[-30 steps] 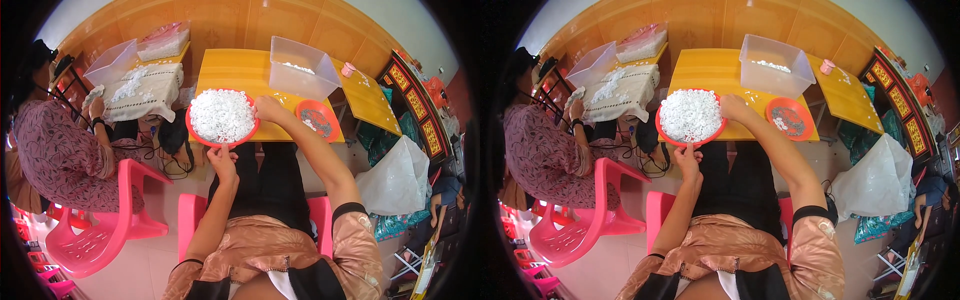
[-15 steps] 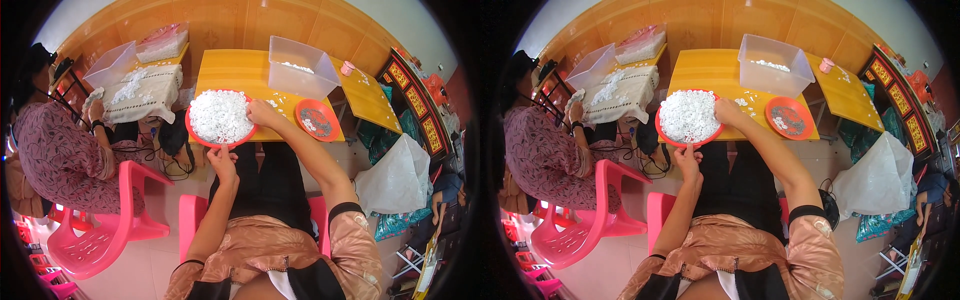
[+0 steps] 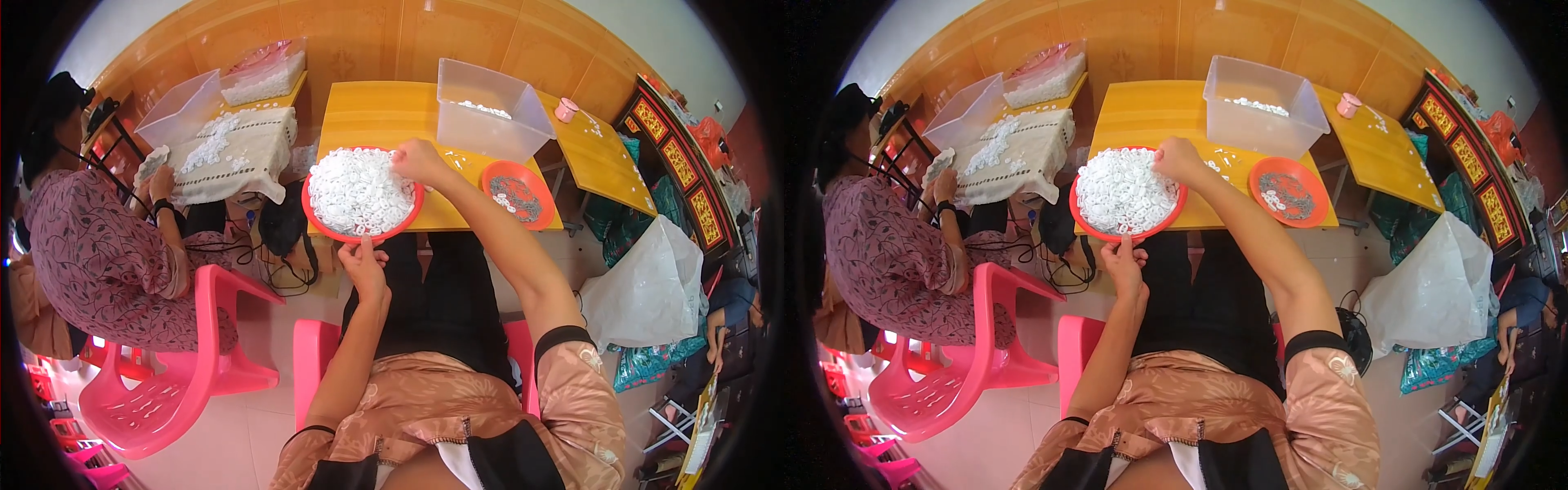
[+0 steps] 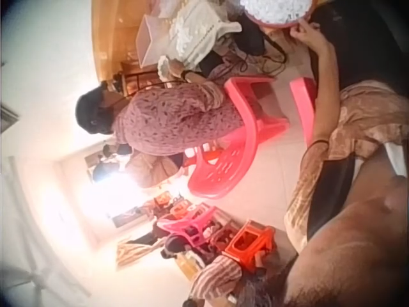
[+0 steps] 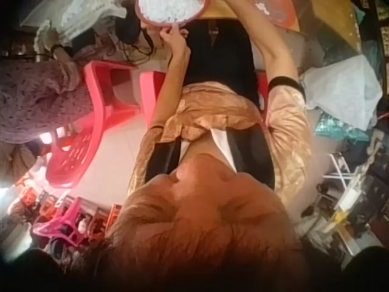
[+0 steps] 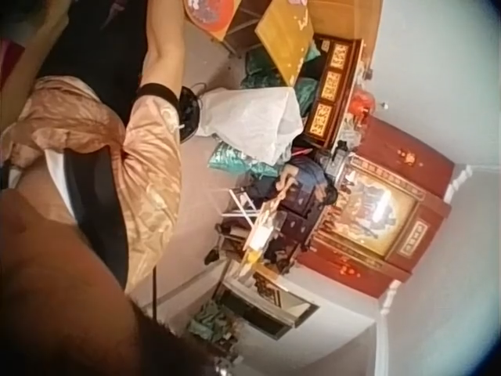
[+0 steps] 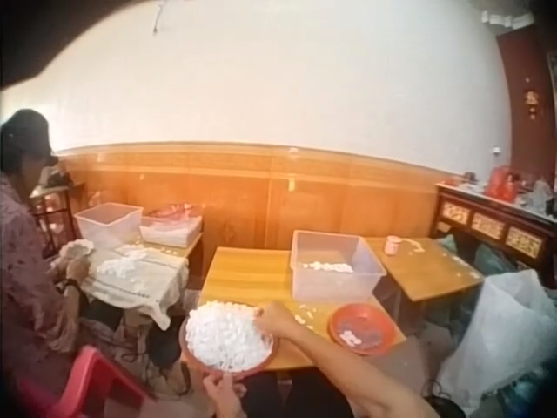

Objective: Manually assembling and sorting small white plastic components into containers.

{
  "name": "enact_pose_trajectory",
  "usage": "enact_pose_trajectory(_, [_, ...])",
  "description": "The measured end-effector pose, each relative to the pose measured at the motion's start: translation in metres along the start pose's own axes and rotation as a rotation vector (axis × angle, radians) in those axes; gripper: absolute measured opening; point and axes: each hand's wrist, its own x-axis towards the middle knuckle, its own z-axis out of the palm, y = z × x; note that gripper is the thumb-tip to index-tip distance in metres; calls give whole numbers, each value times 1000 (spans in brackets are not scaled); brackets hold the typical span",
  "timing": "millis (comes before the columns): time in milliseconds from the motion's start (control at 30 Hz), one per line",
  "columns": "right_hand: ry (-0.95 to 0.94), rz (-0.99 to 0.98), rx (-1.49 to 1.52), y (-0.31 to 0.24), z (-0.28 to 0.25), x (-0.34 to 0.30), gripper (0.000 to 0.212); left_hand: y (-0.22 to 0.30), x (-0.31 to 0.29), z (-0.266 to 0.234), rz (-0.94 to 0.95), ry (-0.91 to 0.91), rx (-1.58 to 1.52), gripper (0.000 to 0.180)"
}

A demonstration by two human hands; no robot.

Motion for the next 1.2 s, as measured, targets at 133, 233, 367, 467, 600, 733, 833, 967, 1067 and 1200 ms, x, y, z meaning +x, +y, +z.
enact_pose_trajectory(133, [52,-44,360,-7,-7,0,11,1,0,0,-8,4,1,22])
enact_pose_trajectory(233, [-75,-27,-33,8,-2,-3,18,0,0,0,7,4,-7,22])
enact_pose_trajectory(367, [-199,13,-334,19,7,-13,24,1,-1,1,14,3,1,22])
enact_pose_trajectory(467, [-248,99,-271,1,1,-27,24,1,-1,0,0,8,3,23])
enact_pose_trajectory(600, [-195,101,-271,-4,1,-35,25,0,1,0,14,-6,8,24])
enact_pose_trajectory(733, [-116,89,-323,-7,5,-40,23,-1,2,0,10,-3,6,25])
enact_pose_trajectory(833, [-71,49,-399,-9,10,-38,21,-1,2,0,11,0,3,25])
enact_pose_trajectory(967, [-112,24,-352,-11,14,-37,19,-1,1,1,7,2,0,25])
enact_pose_trajectory(1067, [-94,-2,-344,-14,14,-38,18,0,1,1,17,4,-17,25])
enact_pose_trajectory(1200, [-80,-76,-367,-11,17,-38,18,-3,2,0,56,8,-50,26])
